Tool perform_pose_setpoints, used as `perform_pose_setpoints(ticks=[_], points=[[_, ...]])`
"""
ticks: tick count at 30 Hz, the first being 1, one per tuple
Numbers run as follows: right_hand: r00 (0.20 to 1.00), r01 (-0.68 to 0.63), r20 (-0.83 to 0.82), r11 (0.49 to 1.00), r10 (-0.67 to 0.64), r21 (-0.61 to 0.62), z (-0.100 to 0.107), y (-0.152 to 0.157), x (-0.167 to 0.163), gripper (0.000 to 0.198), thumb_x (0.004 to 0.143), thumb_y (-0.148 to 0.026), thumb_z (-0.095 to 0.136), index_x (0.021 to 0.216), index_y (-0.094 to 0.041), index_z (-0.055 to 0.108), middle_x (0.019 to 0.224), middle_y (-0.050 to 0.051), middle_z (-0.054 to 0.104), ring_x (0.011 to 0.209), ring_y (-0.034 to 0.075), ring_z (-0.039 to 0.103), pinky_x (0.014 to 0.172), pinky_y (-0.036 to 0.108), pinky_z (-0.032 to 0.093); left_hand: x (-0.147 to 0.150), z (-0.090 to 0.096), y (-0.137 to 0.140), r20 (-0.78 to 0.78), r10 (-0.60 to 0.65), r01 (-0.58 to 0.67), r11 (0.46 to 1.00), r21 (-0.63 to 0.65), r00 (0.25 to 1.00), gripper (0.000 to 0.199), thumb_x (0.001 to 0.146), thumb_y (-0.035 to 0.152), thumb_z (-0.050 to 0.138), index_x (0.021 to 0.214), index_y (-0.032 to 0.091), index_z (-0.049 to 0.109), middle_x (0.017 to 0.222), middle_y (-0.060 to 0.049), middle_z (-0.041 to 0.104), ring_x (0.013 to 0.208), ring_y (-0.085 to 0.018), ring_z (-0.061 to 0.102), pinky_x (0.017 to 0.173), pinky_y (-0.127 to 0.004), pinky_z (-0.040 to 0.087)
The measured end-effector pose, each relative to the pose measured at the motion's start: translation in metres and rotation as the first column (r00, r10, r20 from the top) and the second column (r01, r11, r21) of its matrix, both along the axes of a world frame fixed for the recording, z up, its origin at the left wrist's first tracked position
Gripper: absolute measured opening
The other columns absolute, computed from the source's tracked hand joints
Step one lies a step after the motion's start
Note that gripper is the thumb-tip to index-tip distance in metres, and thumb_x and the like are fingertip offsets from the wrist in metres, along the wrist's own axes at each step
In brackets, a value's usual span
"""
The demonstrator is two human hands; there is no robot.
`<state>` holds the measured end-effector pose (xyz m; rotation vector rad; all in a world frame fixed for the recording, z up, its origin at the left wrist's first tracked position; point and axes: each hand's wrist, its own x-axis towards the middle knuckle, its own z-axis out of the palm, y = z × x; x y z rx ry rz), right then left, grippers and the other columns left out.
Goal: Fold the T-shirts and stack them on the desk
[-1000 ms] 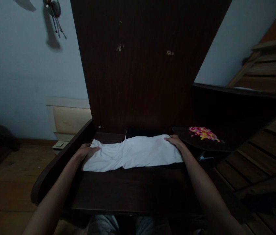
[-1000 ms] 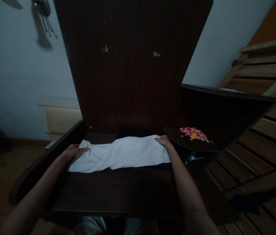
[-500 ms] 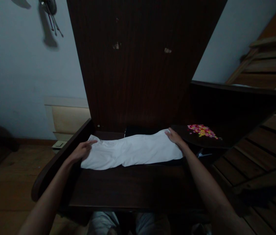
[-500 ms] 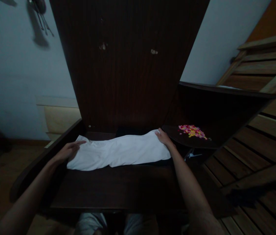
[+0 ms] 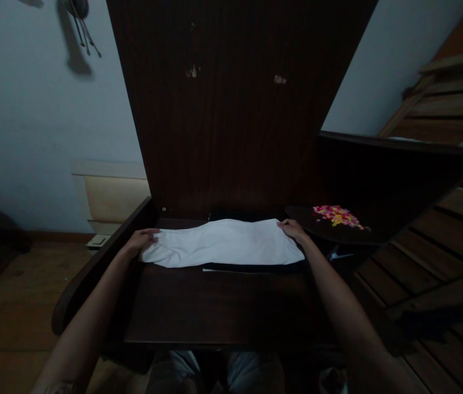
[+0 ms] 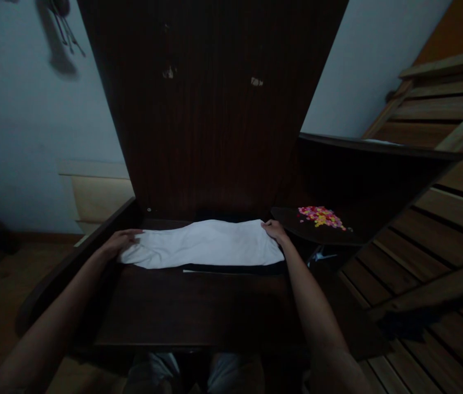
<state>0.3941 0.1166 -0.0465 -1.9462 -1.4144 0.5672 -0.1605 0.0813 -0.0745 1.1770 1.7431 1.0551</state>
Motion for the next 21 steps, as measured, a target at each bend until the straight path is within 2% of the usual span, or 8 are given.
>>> perform_pose_setpoints(ticks=[2,4,6,8,12,15,18,21], points=[[0.999,0.026,-0.030,0.997,-0.028,-0.066,-0.002,-0.005,0.003,0.023,0.073,-0.035,0.065,0.060,-0.017,0.060,0.057,-0.001,0.059,0.060,0.014,0.056,0.055,0.023,0.040,0.001,-0.008,0.002,-0.055,-0.019,0.017,1.000,-0.026,0.998,0.033,0.050,0.026,0.073,0.081,0.013,0.074,0.085,-0.011,0.075,0.080,-0.025,0.068,0.063,-0.030,0.054],[0.998,0.010,-0.067,0.986,-0.021,-0.165,-0.001,-0.009,0.009,0.029,0.069,-0.041,0.070,0.057,-0.016,0.061,0.052,-0.001,0.057,0.055,0.015,0.055,0.051,0.024,0.039,0.000,-0.009,0.001,-0.073,-0.055,0.054,0.998,-0.015,0.996,0.037,0.046,0.028,0.079,0.079,0.014,0.075,0.089,-0.012,0.075,0.082,-0.026,0.068,0.065,-0.030,0.055],[0.992,-0.066,-0.121,0.963,0.036,-0.260,0.003,-0.013,0.013,0.030,0.065,-0.043,0.075,0.060,-0.015,0.064,0.056,0.002,0.062,0.055,0.016,0.058,0.051,0.025,0.041,0.001,-0.004,-0.002,-0.065,-0.129,0.129,0.992,-0.001,0.990,0.052,0.042,0.032,0.082,0.090,0.014,0.075,0.100,-0.013,0.074,0.087,-0.027,0.069,0.070,-0.032,0.055],[0.974,-0.175,-0.191,0.939,0.121,-0.296,0.008,-0.017,0.016,0.028,0.064,-0.040,0.077,0.071,-0.014,0.069,0.068,0.005,0.069,0.062,0.018,0.063,0.055,0.025,0.046,0.003,0.004,-0.006,-0.070,-0.206,0.207,0.978,0.000,0.976,0.068,0.041,0.033,0.083,0.105,0.015,0.073,0.112,-0.013,0.071,0.096,-0.029,0.068,0.077,-0.034,0.055],[0.926,-0.334,-0.252,0.920,0.281,-0.204,0.015,-0.020,0.014,0.029,0.066,-0.032,0.077,0.090,-0.016,0.070,0.095,0.008,0.073,0.083,0.020,0.067,0.069,0.025,0.053,0.011,0.022,-0.013,-0.111,-0.320,0.320,0.947,-0.016,0.941,0.073,0.045,0.028,0.079,0.116,0.020,0.069,0.127,-0.008,0.066,0.114,-0.029,0.061,0.091,-0.033,0.051],[0.918,-0.346,-0.261,0.925,0.300,-0.155,0.016,-0.020,0.011,0.025,0.072,-0.030,0.073,0.093,-0.017,0.067,0.100,0.009,0.073,0.089,0.021,0.067,0.075,0.027,0.054,0.010,0.033,-0.011,-0.074,-0.384,0.384,0.923,-0.023,0.920,0.073,0.053,0.024,0.071,0.125,0.023,0.065,0.126,-0.006,0.066,0.109,-0.028,0.064,0.088,-0.033,0.053],[0.909,-0.317,-0.304,0.946,0.285,-0.060,0.013,-0.018,0.010,0.026,0.077,-0.032,0.068,0.098,-0.017,0.064,0.101,0.008,0.072,0.090,0.021,0.066,0.076,0.029,0.055,0.001,0.035,-0.003,-0.134,-0.290,0.300,0.952,0.063,0.948,0.072,0.062,0.024,0.063,0.134,0.022,0.057,0.127,-0.006,0.066,0.108,-0.027,0.065,0.087,-0.033,0.053],[0.937,-0.266,-0.238,0.964,0.255,-0.013,0.007,-0.016,0.012,0.023,0.078,-0.030,0.065,0.097,-0.017,0.062,0.101,0.008,0.072,0.092,0.021,0.065,0.077,0.028,0.054,-0.006,0.026,0.008,-0.408,-0.150,0.215,0.970,0.118,0.901,0.058,0.061,0.024,0.064,0.118,0.020,0.068,0.123,-0.008,0.068,0.115,-0.029,0.061,0.092,-0.032,0.050]])
